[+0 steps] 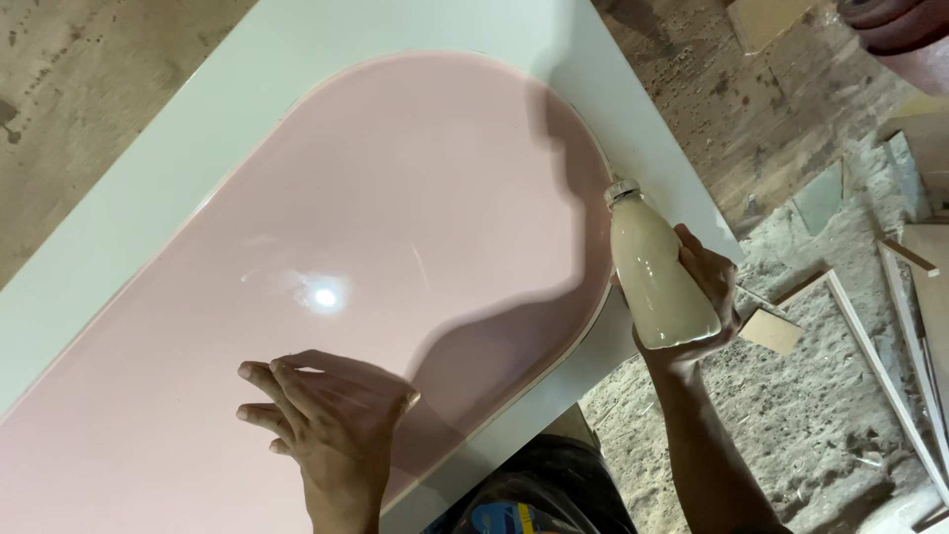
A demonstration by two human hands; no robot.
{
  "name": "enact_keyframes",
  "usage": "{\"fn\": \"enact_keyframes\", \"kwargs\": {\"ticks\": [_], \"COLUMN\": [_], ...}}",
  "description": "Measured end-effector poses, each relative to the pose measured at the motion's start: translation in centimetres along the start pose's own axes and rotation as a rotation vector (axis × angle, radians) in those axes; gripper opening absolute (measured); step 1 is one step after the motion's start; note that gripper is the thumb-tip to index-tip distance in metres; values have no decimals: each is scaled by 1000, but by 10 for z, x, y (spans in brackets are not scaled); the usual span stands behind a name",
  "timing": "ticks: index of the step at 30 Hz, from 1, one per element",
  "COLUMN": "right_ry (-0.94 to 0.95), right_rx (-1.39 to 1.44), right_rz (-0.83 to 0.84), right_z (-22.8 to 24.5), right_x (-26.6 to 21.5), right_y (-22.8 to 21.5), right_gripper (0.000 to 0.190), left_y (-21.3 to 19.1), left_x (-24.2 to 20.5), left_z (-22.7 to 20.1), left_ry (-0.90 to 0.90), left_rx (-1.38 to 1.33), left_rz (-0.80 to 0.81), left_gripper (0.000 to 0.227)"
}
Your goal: The person applies a white adhesive from a plastic bottle along the seam where a pink panel meets a white board. The person moves around the board, squeezing the bottle to lay a continuous bead of glue along the edges and curves of the panel.
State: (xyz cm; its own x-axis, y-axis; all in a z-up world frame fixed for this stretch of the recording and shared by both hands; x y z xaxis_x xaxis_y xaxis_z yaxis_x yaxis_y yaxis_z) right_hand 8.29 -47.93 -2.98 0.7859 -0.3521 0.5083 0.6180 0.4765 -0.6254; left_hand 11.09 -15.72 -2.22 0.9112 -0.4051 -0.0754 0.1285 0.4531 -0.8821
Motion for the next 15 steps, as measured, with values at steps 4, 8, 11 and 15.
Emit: {"fn": "enact_keyframes", "kwargs": {"ticks": [4, 8, 11, 15], "right_ry": [-1, 10, 44, 168], "right_rx": [-48, -89, -85, 88], "right_rz": [-11, -11, -13, -61], "right_z": [9, 17, 17, 1], "right_x": [-11, -19, -28, -46], "right_y": [-6, -10, -13, -13], "right_gripper": [58, 62, 64, 73], "left_y": [-12, 65, 63, 62], "left_x": [11, -48, -43, -41], "left_z": [-2, 5, 9, 9], "left_ry": [132, -550, -571, -615], "left_rx": [198, -691, -739, -810], "left_rz": [70, 571, 650, 732], "left_gripper": [12, 175, 167, 167]}}
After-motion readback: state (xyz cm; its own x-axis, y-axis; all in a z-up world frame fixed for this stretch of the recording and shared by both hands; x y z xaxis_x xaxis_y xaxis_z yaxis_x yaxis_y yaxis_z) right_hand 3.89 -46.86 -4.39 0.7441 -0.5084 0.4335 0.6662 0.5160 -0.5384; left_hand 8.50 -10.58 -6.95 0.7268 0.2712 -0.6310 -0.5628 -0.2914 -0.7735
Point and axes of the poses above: each hand's wrist, its own x-axis towards the middle knuckle, its own y-axis out of the palm, z = x × y, the point moved 7 cm from there along x, towards the middle knuckle, and after that the axes turned 8 degrees about y, right-handed, at the moved point
